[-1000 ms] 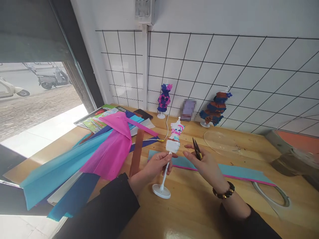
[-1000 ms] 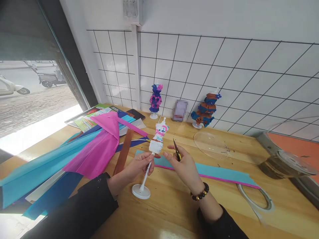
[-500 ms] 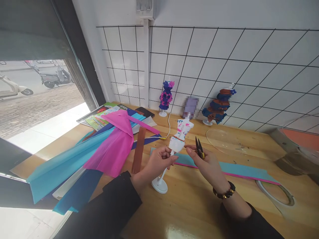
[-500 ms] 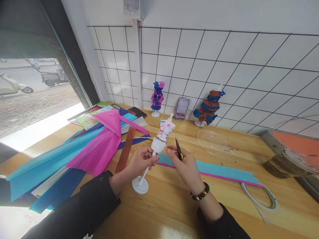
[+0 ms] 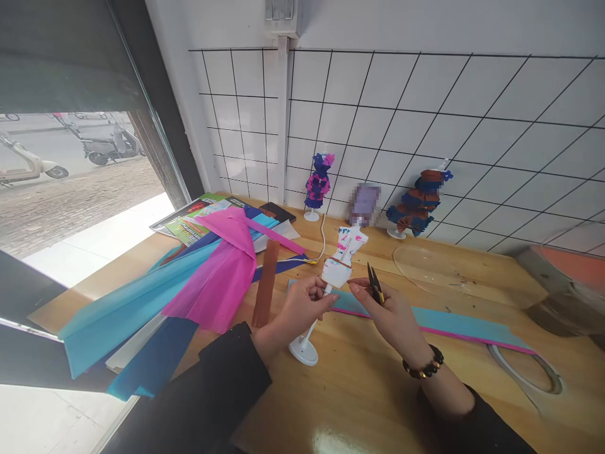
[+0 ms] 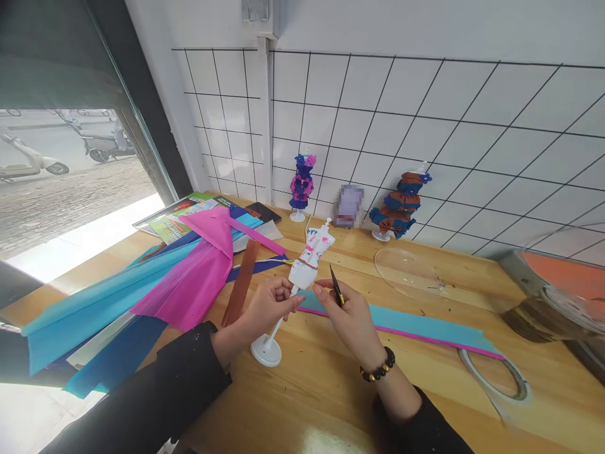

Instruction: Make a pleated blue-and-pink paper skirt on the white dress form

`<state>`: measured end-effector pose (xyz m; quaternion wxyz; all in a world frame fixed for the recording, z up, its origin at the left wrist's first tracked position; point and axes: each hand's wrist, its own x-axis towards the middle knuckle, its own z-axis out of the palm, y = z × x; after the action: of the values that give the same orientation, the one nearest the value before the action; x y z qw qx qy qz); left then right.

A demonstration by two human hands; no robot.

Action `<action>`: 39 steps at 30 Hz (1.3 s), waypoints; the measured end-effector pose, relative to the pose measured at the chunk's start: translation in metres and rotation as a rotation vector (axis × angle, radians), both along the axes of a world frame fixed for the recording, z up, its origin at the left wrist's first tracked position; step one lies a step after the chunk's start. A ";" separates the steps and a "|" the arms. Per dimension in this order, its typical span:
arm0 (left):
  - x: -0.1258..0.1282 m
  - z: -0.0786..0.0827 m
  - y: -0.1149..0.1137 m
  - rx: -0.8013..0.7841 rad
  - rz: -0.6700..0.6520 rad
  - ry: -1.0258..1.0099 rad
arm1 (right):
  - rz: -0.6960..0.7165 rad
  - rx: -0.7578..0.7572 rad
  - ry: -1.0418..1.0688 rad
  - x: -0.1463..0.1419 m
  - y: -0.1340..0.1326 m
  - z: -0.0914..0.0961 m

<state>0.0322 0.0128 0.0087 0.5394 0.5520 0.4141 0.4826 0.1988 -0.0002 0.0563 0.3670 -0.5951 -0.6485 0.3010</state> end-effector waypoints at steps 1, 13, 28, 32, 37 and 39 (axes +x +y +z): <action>-0.001 0.000 0.000 -0.010 -0.006 -0.006 | 0.005 0.001 -0.007 0.000 0.000 -0.001; -0.006 -0.002 0.005 -0.247 -0.193 -0.317 | 0.128 0.094 -0.332 0.001 -0.006 0.003; -0.015 0.006 0.000 -0.395 -0.485 -0.098 | 0.043 0.494 -0.516 0.046 0.011 0.018; -0.017 0.012 -0.004 -0.479 -0.693 0.032 | 0.254 0.426 -0.592 0.052 0.010 0.025; -0.026 0.021 -0.001 -0.486 -0.790 0.073 | 0.438 0.083 -0.691 0.048 0.004 0.029; -0.031 0.022 0.003 -0.470 -0.813 0.054 | 0.464 0.035 -0.686 0.046 0.002 0.031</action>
<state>0.0008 0.0154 0.0308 0.7840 0.5447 0.2764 0.1109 0.2448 0.0013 0.0870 0.0621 -0.4925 -0.8552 0.1489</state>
